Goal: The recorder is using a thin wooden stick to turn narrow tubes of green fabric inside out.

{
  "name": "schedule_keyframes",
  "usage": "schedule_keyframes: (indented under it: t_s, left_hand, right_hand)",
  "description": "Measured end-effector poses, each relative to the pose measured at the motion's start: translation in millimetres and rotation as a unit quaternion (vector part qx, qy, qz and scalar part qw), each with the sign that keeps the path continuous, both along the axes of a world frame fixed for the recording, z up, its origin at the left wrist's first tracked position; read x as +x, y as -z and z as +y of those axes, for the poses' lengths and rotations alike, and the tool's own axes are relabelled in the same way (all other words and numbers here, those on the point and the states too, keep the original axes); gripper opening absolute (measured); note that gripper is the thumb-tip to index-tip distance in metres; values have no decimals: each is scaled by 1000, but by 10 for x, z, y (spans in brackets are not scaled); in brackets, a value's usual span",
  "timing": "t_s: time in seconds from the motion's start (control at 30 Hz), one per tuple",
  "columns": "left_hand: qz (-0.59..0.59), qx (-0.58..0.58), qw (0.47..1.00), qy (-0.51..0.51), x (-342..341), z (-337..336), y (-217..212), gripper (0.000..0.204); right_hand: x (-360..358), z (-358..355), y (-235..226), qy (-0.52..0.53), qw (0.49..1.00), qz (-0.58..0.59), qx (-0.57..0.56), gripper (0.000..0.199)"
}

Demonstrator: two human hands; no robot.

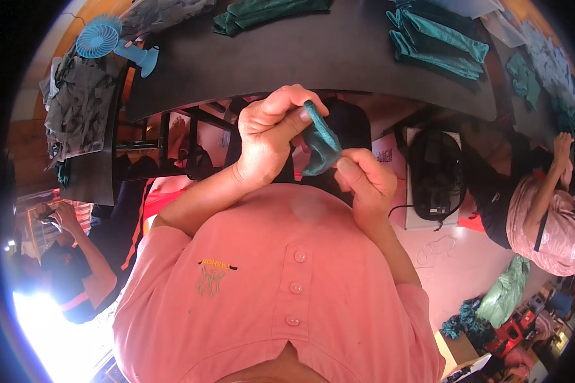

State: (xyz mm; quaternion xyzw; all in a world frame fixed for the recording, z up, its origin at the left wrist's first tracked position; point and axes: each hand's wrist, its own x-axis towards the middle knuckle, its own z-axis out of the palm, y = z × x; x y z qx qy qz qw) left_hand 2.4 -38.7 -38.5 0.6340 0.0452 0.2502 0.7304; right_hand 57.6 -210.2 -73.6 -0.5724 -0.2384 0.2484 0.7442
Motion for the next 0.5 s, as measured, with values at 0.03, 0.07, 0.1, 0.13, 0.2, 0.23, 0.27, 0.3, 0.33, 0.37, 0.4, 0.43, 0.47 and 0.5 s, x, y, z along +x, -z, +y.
schedule_keyframes:
  t_s: [0.03,0.07,0.1,0.13,0.2,0.23,0.27,0.3,0.33,0.37,0.4,0.43,0.47,0.5]
  left_hand:
    - [-6,3,1000,-17,-20,-3,-13,15]
    - [-11,6,999,-33,-35,0,-25,14]
    - [-20,59,997,-47,-32,24,-27,13]
    - [-21,59,997,-48,-26,17,-36,13]
    - [-41,91,993,-69,-17,2,-49,13]
    - [-41,92,992,-70,-15,9,-49,13]
    - [-62,118,988,-74,-13,19,-48,13]
    - [-83,145,983,-79,-10,27,-48,13]
    - [-83,145,983,-80,-10,27,-45,13]
    - [-99,143,982,-77,-9,24,-41,14]
    - [-114,141,981,-75,-9,24,-39,15]
    - [-114,141,981,-75,-9,32,-40,15]
    - [-125,158,977,-69,-8,49,-42,18]
    - [-136,174,973,-64,-7,71,-45,21]
  right_hand:
    - [2,-13,0,1,1000,1,-1,15]
    - [3,-24,-5,4,1000,-4,-9,15]
    - [2,-31,-7,7,1000,-9,-18,15]
    - [5,-27,-11,7,1000,-10,-18,15]
    - [7,-9,-19,1,1000,-1,12,16]
    - [8,-2,-25,0,1000,-1,13,16]
    - [9,3,-38,-2,1000,8,15,15]
    - [11,10,-51,-4,1000,17,17,15]
    - [6,18,-67,-4,1000,17,17,15]
    - [0,29,-85,-4,1000,20,12,17]
    - [-3,38,-97,-4,1000,24,8,19]
    - [-4,40,-105,-5,1000,24,8,19]
    - [-3,43,-111,-2,1000,17,6,19]
    - [-3,46,-114,0,1000,11,5,19]
